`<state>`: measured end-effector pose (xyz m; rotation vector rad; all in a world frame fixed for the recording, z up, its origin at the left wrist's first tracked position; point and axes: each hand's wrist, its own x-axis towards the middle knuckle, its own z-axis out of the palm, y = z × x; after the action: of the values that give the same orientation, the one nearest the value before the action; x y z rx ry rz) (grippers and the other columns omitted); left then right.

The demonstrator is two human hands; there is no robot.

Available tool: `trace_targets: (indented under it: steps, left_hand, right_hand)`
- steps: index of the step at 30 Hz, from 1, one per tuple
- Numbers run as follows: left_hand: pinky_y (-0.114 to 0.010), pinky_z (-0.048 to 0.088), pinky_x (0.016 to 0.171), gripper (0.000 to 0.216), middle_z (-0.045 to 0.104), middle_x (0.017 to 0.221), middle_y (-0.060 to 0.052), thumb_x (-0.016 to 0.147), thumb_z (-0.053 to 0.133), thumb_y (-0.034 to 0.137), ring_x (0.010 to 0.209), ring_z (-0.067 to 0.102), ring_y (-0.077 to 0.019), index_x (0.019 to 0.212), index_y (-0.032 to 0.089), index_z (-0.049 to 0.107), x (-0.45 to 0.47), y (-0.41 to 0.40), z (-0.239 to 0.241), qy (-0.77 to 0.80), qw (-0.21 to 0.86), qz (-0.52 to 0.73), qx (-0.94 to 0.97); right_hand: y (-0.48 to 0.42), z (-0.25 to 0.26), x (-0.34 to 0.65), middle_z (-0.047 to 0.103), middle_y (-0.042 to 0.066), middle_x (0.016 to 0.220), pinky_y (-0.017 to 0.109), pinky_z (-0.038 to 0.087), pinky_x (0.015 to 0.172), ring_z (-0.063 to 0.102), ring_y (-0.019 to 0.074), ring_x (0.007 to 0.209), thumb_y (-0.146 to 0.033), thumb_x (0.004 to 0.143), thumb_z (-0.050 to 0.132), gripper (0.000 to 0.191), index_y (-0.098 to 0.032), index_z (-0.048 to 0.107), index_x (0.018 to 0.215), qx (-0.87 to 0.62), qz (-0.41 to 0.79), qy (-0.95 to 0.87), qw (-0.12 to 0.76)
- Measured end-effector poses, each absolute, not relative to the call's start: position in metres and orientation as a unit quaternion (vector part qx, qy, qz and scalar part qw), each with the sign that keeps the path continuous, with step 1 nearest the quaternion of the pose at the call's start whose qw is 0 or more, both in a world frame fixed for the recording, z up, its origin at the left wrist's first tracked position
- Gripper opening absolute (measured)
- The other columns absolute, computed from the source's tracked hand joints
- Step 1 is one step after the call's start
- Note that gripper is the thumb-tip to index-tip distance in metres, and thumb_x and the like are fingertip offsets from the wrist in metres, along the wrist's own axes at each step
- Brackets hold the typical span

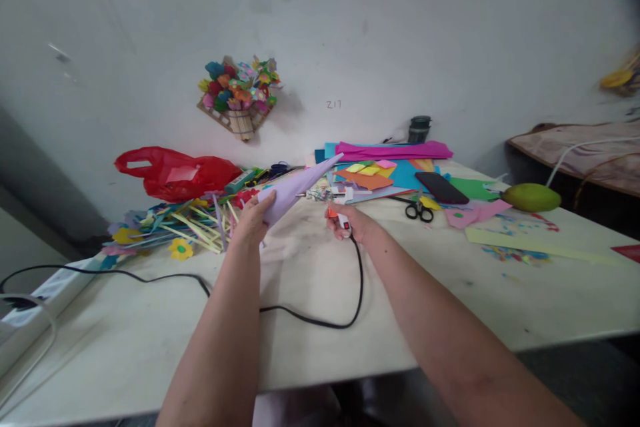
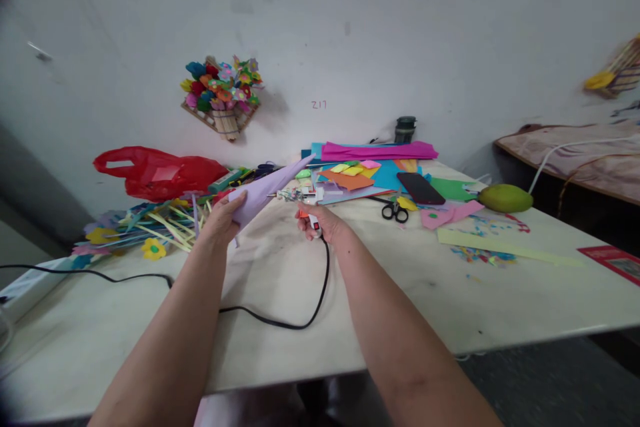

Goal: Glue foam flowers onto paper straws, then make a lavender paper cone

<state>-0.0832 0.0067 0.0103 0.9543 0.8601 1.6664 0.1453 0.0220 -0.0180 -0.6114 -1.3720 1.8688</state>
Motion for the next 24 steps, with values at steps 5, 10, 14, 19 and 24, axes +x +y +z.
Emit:
trace_targets:
  steps: [5,10,14,19,24]
  left_hand:
    - [-0.027,0.053,0.070,0.037,0.069,0.077,-0.007,0.051,0.079,0.028,0.077,0.065,-0.0218,0.084,0.014,0.066,-0.084,0.006,0.012,0.369,0.480,0.696,0.386]
    - [-0.026,0.052,0.066,0.039,0.069,0.077,-0.006,0.050,0.079,0.029,0.072,0.065,-0.0196,0.085,0.014,0.067,-0.084,0.006,0.013,0.369,0.448,0.718,0.385]
    - [-0.027,0.051,0.065,0.039,0.069,0.074,-0.004,0.047,0.078,0.026,0.069,0.064,-0.0190,0.083,0.015,0.067,-0.087,0.009,0.012,0.357,0.428,0.732,0.392]
    - [-0.030,0.049,0.065,0.028,0.066,0.063,-0.003,0.046,0.072,0.024,0.072,0.063,-0.0218,0.072,0.015,0.067,-0.093,0.015,0.006,0.375,0.399,0.724,0.419]
    - [-0.028,0.046,0.063,0.021,0.063,0.063,-0.002,0.048,0.066,0.026,0.070,0.059,-0.0206,0.066,0.015,0.068,-0.099,0.018,0.001,0.410,0.354,0.690,0.481]
  right_hand:
    - [0.021,-0.020,0.143,0.057,0.000,0.048,0.021,0.036,0.029,0.034,0.0053,0.025,-0.042,0.074,0.057,0.029,-0.014,0.055,0.069,-0.266,0.700,-0.567,0.343]
    - [0.023,-0.019,0.152,0.056,-0.001,0.047,0.021,0.036,0.029,0.032,0.0044,0.025,-0.044,0.071,0.060,0.030,-0.014,0.055,0.069,-0.275,0.702,-0.558,0.346]
    - [0.029,-0.017,0.160,0.052,-0.003,0.044,0.021,0.036,0.030,0.031,0.0045,0.026,-0.043,0.070,0.061,0.029,-0.015,0.054,0.067,-0.301,0.692,-0.484,0.443]
    - [0.039,-0.014,0.164,0.053,-0.003,0.043,0.020,0.035,0.030,0.035,0.0058,0.028,-0.040,0.073,0.060,0.024,-0.017,0.052,0.068,-0.332,0.654,-0.340,0.589]
    - [0.045,-0.011,0.170,0.057,-0.001,0.046,0.020,0.035,0.031,0.037,0.0061,0.028,-0.044,0.074,0.058,0.027,-0.018,0.050,0.070,-0.336,0.619,-0.277,0.654]
